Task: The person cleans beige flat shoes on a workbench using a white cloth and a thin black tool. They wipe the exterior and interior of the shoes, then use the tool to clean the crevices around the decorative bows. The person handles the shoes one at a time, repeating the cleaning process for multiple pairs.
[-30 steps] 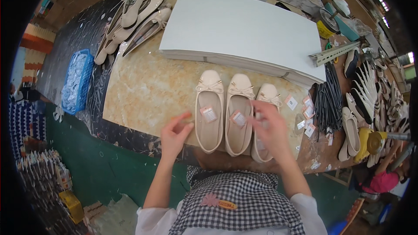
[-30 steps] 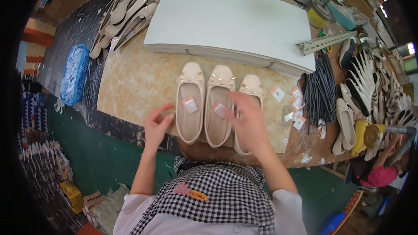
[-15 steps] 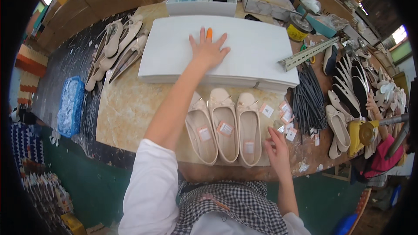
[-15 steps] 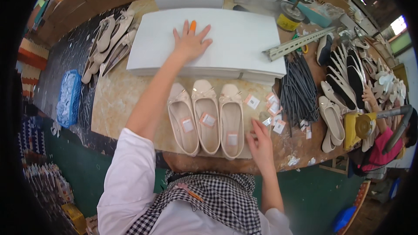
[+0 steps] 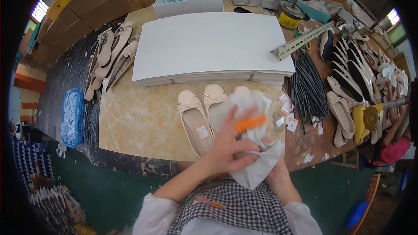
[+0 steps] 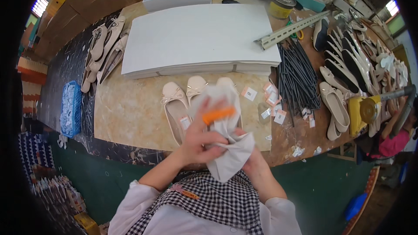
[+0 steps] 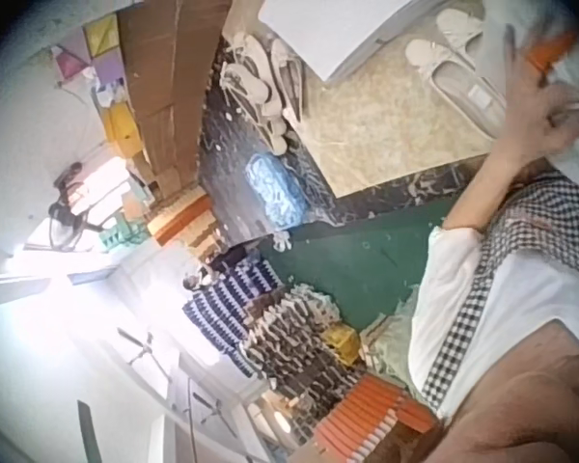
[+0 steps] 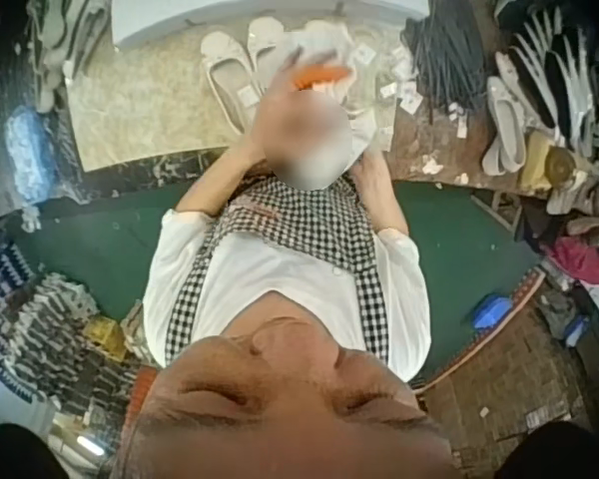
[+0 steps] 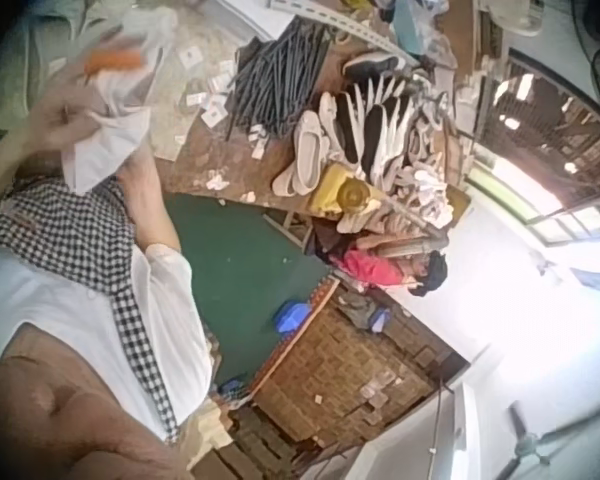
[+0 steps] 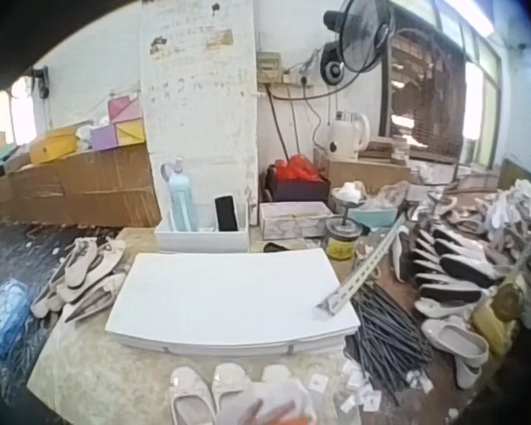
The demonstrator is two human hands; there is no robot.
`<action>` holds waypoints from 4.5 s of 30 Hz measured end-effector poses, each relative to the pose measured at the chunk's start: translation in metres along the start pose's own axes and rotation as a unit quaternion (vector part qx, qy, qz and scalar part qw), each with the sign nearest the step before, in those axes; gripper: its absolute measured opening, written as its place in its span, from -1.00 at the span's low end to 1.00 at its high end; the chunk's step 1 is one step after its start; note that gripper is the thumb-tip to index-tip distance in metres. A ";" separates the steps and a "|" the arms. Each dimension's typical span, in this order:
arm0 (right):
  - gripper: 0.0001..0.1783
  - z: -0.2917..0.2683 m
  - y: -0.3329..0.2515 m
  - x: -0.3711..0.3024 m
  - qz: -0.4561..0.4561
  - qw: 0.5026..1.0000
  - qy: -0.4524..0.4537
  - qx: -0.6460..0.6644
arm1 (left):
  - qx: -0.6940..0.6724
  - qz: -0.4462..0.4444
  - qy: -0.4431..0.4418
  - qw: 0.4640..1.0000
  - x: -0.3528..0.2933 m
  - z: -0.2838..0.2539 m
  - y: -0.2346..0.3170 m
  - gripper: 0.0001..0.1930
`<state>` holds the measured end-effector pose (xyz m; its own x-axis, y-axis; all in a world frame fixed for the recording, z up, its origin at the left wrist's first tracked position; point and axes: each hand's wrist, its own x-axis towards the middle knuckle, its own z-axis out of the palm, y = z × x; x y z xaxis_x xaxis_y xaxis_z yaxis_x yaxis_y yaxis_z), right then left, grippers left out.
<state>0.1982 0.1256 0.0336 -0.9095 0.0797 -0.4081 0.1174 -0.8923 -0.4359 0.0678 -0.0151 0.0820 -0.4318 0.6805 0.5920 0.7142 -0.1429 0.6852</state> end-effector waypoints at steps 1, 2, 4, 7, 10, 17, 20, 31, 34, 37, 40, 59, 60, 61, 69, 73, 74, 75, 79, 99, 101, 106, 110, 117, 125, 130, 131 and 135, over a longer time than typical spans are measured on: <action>-0.58 0.000 0.003 -0.003 0.030 0.998 -0.006 -0.047 | -0.041 -0.008 -0.006 0.999 -0.011 0.006 0.003 -0.84; -0.57 0.008 -0.008 0.002 0.052 0.980 0.023 -0.191 | -0.003 -0.120 0.017 0.993 -0.018 0.007 -0.001 -0.85; -0.50 0.011 -0.023 0.013 -0.116 0.852 0.005 -0.511 | 0.072 -0.332 0.063 0.939 -0.027 0.006 -0.011 -0.86; -0.40 0.052 -0.018 0.010 -0.320 0.678 0.011 -0.661 | -0.069 -0.300 0.141 0.941 -0.017 0.026 -0.026 -0.75; -0.38 0.029 -0.020 0.025 -0.224 0.747 0.048 -0.624 | -0.220 -0.387 0.091 0.891 -0.023 0.035 -0.033 -0.69; -0.60 -0.019 -0.020 0.074 -0.275 0.475 0.033 -0.836 | 0.208 -0.118 -0.181 0.954 -0.062 0.078 -0.010 -0.64; -0.58 -0.006 -0.006 0.111 -0.275 0.313 0.046 -0.908 | 0.237 -0.112 -0.230 0.937 -0.066 0.084 -0.011 -0.62; -0.43 -0.015 -0.025 0.123 -0.277 0.560 0.121 -0.772 | 0.219 -0.071 -0.323 0.918 -0.041 0.071 -0.022 -0.56; -0.46 -0.018 -0.043 0.094 -0.310 0.600 0.090 -0.732 | 0.275 -0.073 -0.305 0.909 0.041 0.021 -0.078 -0.61; -0.52 -0.015 -0.045 0.050 -0.299 0.635 0.098 -0.706 | 0.513 -0.144 -0.093 0.841 0.093 -0.060 -0.175 -0.36; -0.49 -0.023 -0.041 0.027 -0.272 0.654 0.115 -0.697 | 0.513 -0.207 -0.028 0.833 0.082 -0.068 -0.204 -0.42; -0.39 0.077 -0.011 0.034 -0.366 0.579 -0.047 -0.727 | -0.155 -0.331 0.151 0.919 -0.018 -0.018 -0.021 -0.69; -0.38 0.079 -0.002 0.038 -0.373 0.517 -0.089 -0.765 | -0.204 -0.348 0.154 0.902 -0.023 -0.014 -0.029 -0.72; -0.37 0.079 0.004 0.044 -0.377 0.452 -0.131 -0.798 | -0.251 -0.367 0.159 0.882 -0.029 -0.011 -0.035 -0.68; -0.52 0.033 0.005 0.109 -0.186 0.602 -0.015 -0.776 | 0.240 -0.156 -0.070 0.956 -0.076 0.035 -0.035 -0.62; -0.82 0.038 0.037 0.155 -0.334 0.238 -0.047 -0.911 | 0.292 -0.177 -0.165 0.925 -0.077 0.045 -0.032 -0.64; -0.84 0.044 0.042 0.163 -0.327 0.198 -0.059 -0.922 | 0.299 -0.156 -0.123 0.933 -0.079 0.044 -0.036 -0.65; -0.78 0.044 0.041 0.158 -0.340 0.267 -0.050 -0.900 | 0.302 -0.161 -0.119 0.932 -0.081 0.044 -0.037 -0.64; -0.55 0.046 0.002 0.136 -0.292 0.449 -0.108 -0.838 | 0.298 -0.194 -0.135 0.925 -0.082 0.041 -0.033 -0.62; -0.52 0.031 -0.023 0.030 -0.285 0.806 0.071 -0.514 | 0.307 -0.166 -0.010 0.937 0.069 -0.052 -0.166 -0.69; -0.49 0.021 -0.031 0.034 -0.216 0.931 0.089 -0.280 | 0.128 -0.087 -0.069 0.986 0.043 -0.011 -0.073 -0.85; -0.49 0.029 -0.012 0.049 0.008 0.983 0.000 -0.182 | 0.052 0.062 0.015 0.997 0.006 -0.029 0.002 -0.92; -0.44 0.061 -0.010 0.052 0.087 0.916 -0.102 -0.379 | 0.132 -0.140 0.051 0.980 -0.043 -0.039 -0.010 -0.82; -0.34 0.090 0.037 0.077 -0.192 0.685 -0.124 -0.691 | -0.450 -0.445 0.318 0.706 -0.060 -0.049 -0.029 -0.60; -0.75 0.061 0.057 0.146 -0.280 0.484 -0.173 -0.811 | 0.257 -0.274 -0.024 0.926 -0.110 -0.001 -0.019 -0.61; -0.58 0.075 0.089 0.163 -0.285 0.281 -0.183 -0.898 | 0.340 -0.247 -0.115 0.900 -0.121 0.013 -0.020 -0.56; -0.54 0.076 0.083 0.153 -0.275 0.345 -0.187 -0.878 | 0.336 -0.252 -0.120 0.899 -0.122 0.013 -0.021 -0.55; -0.40 0.078 0.055 0.163 -0.360 0.381 -0.128 -0.842 | 0.348 -0.264 -0.126 0.891 -0.125 0.015 -0.019 -0.54</action>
<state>0.0249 0.0554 0.0054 -0.9314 -0.2044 0.3011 -0.3063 0.8869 -0.3457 0.1168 -0.0867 -0.0112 -0.7337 0.6733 0.0915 0.6549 0.6650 0.3590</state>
